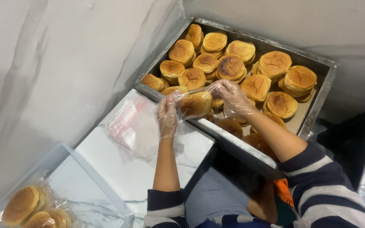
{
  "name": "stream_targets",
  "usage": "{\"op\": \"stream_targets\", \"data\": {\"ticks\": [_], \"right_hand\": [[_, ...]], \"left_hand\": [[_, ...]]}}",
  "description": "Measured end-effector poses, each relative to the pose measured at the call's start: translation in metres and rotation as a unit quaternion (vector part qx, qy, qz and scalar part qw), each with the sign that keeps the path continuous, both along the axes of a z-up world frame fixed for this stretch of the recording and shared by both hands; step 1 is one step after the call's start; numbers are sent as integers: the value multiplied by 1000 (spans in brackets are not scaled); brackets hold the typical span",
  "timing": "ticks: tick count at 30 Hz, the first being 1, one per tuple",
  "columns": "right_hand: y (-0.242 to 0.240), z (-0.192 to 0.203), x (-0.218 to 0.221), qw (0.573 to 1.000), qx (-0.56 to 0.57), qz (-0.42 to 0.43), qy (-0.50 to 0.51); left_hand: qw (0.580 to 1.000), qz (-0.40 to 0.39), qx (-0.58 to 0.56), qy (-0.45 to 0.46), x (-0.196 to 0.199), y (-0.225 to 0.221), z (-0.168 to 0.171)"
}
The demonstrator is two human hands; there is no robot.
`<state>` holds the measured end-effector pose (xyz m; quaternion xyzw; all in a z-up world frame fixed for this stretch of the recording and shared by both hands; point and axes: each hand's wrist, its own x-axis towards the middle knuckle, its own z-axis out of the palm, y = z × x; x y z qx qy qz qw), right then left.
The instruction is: The person is individually packing bread buns from a large metal tray into small plastic bags and then placing the bagged buns into a plastic container.
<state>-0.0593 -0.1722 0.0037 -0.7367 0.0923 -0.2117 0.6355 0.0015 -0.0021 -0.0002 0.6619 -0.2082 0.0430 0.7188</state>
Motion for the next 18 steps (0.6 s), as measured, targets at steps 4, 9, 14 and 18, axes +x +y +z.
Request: {"op": "stream_targets", "data": {"ticks": [4,9,14,18], "right_hand": [[-14,-1,-3,994,-35,-19,98],[-22,-27,9,991,94,-40,81],[-3,-3,-2,964,261,-32,33],[-1,-4,-3,960,277,-30,29]], "left_hand": [[996,25,-27,87,-6,-8,3],[945,6,-146,294,-10,-12,1],[837,-184,-274,437,-38,-11,23],[849,-178,-255,427,-13,-15,-23]]}}
